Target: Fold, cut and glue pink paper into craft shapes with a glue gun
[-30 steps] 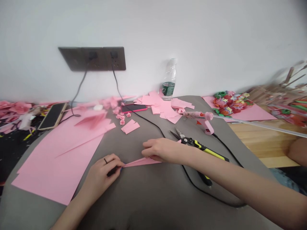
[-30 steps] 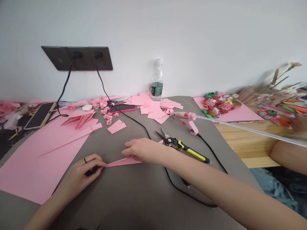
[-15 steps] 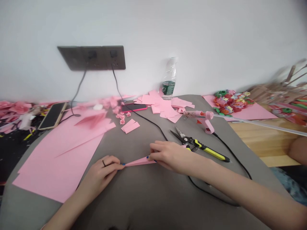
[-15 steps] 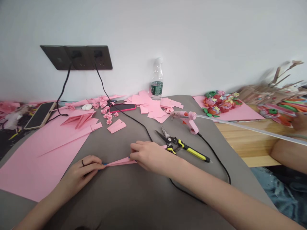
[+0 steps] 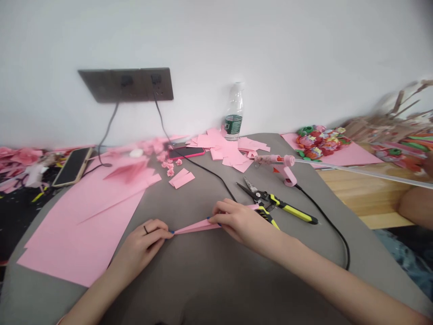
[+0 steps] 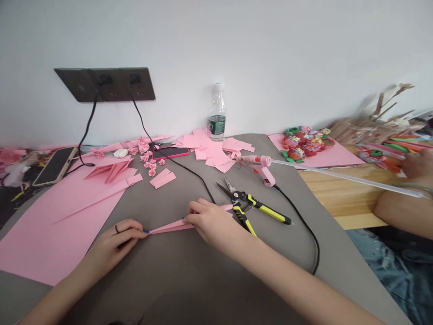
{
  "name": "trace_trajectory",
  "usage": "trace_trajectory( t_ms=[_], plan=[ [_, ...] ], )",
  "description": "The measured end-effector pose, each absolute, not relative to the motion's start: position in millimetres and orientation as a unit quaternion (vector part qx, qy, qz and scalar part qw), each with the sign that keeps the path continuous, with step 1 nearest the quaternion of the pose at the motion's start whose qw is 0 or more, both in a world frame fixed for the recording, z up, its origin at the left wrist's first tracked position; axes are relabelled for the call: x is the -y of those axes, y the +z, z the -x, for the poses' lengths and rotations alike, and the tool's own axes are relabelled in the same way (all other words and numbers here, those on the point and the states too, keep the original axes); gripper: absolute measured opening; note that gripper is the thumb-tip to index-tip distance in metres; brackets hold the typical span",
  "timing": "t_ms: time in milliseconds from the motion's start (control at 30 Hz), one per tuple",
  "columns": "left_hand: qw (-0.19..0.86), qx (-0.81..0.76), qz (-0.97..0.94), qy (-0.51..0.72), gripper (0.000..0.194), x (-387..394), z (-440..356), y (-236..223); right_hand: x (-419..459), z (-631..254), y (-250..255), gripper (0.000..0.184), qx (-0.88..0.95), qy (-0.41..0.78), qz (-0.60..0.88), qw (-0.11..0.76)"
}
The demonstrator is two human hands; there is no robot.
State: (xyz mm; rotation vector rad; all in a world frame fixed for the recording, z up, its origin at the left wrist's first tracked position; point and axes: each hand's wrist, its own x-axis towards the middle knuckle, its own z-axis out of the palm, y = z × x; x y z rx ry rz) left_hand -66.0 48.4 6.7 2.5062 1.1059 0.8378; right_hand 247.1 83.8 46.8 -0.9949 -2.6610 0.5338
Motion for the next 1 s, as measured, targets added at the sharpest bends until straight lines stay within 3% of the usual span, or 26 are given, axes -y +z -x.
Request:
trace_trajectory(
  t_ms=[300, 633, 800, 1000],
  plan=[
    [0.148, -0.380, -0.861, 0.303, 0.026, -50.7, 66.2, 8.2, -117.2, -280.0, 56.6, 0.021, 0.902, 0.258, 0.331, 0.100],
    [0.140, -0.384, -0.863, 0.297, 0.023, -53.4, 69.1, 8.1, -121.4, -270.4, 66.2, 0.019, 0.946, 0.113, 0.305, 0.012],
    [0.138, -0.376, -0.867, 0.296, 0.023, -54.6, 70.0, 6.5, -122.8, -272.7, 69.1, 0.036, 0.973, 0.059, 0.221, 0.007],
    [0.118, -0.365, -0.875, 0.296, 0.024, -53.6, 68.8, 7.9, -118.0, -276.0, 69.3, 0.032, 0.977, 0.029, 0.213, 0.002]
  ],
)
